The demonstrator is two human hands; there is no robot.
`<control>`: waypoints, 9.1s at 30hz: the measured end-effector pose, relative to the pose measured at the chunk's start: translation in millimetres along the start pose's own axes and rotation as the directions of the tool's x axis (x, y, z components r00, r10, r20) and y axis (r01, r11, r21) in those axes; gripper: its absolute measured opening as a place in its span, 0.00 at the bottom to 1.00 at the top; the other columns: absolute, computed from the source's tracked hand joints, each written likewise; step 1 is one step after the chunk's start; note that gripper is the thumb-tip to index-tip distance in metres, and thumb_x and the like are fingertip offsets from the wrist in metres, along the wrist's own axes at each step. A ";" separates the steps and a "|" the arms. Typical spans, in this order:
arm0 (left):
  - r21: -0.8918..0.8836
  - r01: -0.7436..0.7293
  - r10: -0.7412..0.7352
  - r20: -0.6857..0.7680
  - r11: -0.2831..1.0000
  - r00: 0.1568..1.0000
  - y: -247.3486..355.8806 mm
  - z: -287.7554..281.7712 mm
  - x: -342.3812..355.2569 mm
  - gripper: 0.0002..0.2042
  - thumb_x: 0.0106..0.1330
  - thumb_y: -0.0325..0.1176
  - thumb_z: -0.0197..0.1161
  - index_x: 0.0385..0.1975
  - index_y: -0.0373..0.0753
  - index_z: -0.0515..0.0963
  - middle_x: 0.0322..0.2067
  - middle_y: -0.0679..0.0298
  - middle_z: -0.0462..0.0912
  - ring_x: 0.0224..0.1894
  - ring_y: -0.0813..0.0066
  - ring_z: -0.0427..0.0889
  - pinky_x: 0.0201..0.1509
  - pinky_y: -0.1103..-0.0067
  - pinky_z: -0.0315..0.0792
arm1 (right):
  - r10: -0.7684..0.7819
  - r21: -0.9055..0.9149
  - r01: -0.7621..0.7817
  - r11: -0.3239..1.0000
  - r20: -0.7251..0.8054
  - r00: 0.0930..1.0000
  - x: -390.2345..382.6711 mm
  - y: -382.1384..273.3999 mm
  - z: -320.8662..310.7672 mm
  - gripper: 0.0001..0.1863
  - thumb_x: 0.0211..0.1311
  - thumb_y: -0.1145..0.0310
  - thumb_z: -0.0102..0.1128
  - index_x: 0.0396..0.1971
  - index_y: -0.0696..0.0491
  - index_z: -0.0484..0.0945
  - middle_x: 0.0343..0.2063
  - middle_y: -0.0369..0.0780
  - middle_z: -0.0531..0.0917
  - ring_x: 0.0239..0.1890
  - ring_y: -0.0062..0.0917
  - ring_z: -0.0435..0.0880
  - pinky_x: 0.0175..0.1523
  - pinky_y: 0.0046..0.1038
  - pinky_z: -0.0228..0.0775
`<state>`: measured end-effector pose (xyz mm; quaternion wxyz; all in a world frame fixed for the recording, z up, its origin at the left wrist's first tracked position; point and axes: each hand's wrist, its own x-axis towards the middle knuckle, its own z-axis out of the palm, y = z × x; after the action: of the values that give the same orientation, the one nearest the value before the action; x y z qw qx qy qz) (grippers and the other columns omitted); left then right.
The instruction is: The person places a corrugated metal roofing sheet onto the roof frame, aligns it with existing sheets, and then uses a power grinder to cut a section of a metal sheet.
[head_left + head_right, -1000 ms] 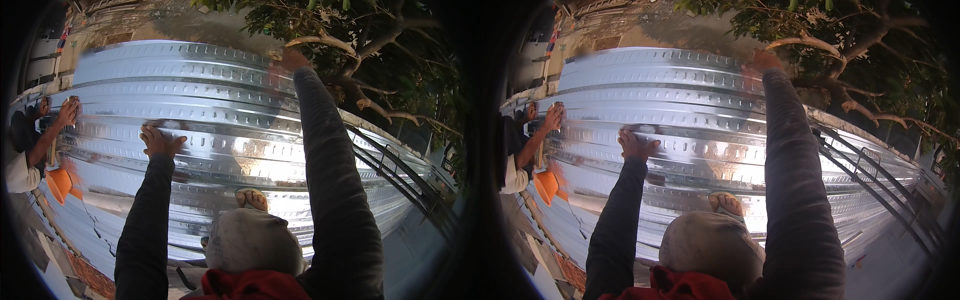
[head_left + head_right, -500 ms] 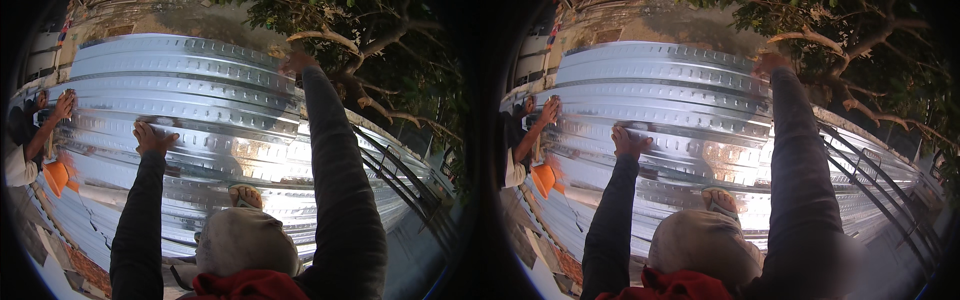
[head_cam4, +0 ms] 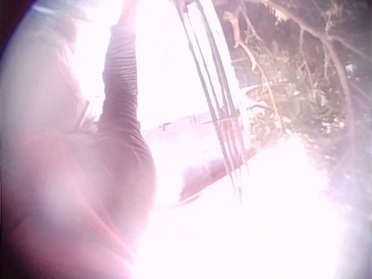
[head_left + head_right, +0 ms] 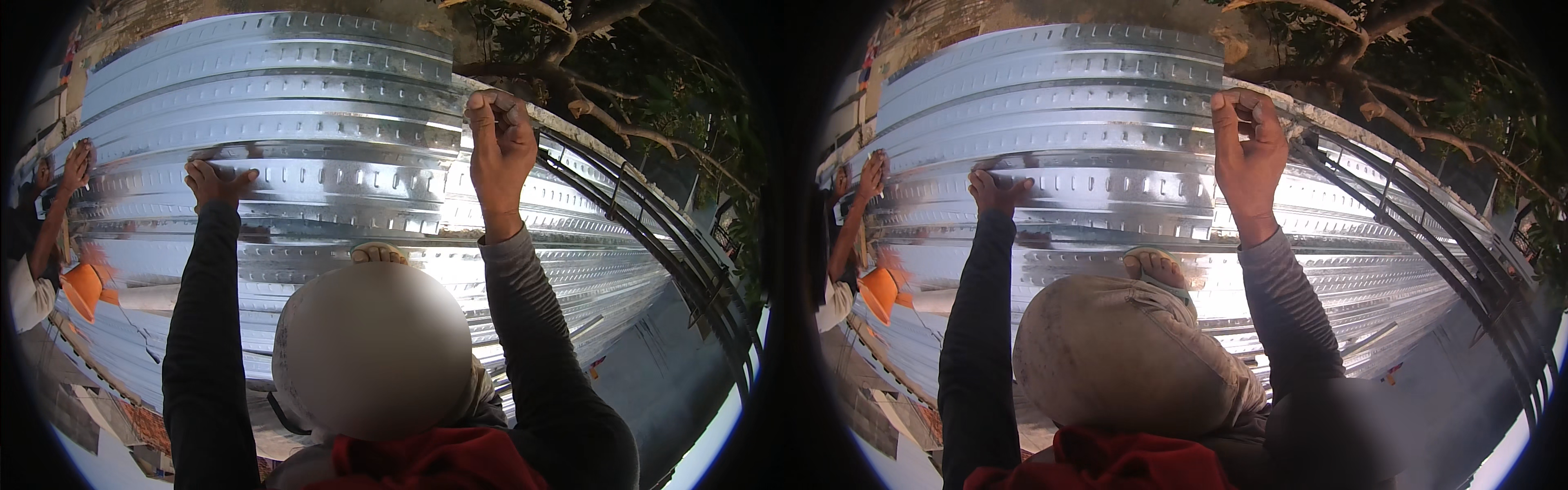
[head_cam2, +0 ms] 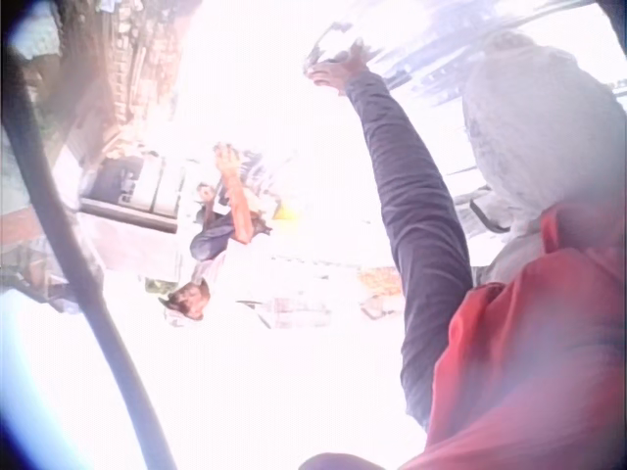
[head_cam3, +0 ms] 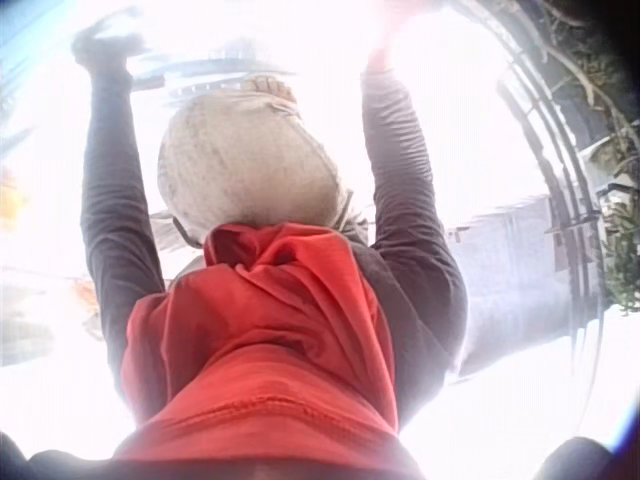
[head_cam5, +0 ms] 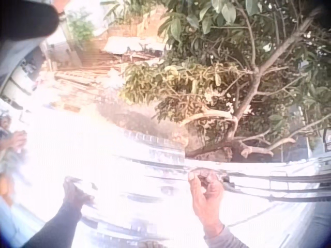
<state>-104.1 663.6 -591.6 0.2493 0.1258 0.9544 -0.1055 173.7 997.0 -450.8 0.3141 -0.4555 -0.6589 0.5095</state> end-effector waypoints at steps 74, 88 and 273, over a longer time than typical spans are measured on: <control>0.032 0.071 -0.077 0.250 0.997 0.965 74.6 -54.3 -42.4 0.72 0.35 0.59 0.83 0.71 0.23 0.39 0.73 0.37 0.41 0.73 0.32 0.45 0.74 0.57 0.54 | 0.159 -0.656 0.492 0.573 0.678 0.718 -138.0 56.6 67.0 0.38 0.63 0.60 0.60 0.70 0.57 0.58 0.74 0.42 0.54 0.78 0.38 0.43 0.78 0.42 0.38; 0.113 -0.039 0.019 0.172 0.993 0.985 73.6 -44.6 -40.4 0.68 0.41 0.71 0.71 0.70 0.20 0.47 0.70 0.32 0.49 0.73 0.31 0.44 0.75 0.52 0.46 | 0.113 -0.631 0.480 0.609 0.669 0.735 -138.8 72.3 68.6 0.40 0.62 0.60 0.62 0.70 0.58 0.57 0.73 0.46 0.55 0.77 0.44 0.46 0.76 0.48 0.41; -0.078 -0.073 0.075 0.014 0.994 0.997 47.4 -21.4 -43.3 0.69 0.35 0.64 0.79 0.73 0.29 0.45 0.74 0.41 0.40 0.75 0.37 0.41 0.77 0.60 0.48 | 0.376 -0.697 0.158 0.700 0.546 0.749 -105.4 67.8 -22.9 0.15 0.64 0.62 0.54 0.46 0.38 0.86 0.26 0.42 0.87 0.29 0.36 0.86 0.39 0.36 0.79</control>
<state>-63.3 706.0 -558.2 0.2659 0.1504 0.9503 -0.0603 253.7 913.3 -503.9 -0.1684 -0.3732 -0.8375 0.3619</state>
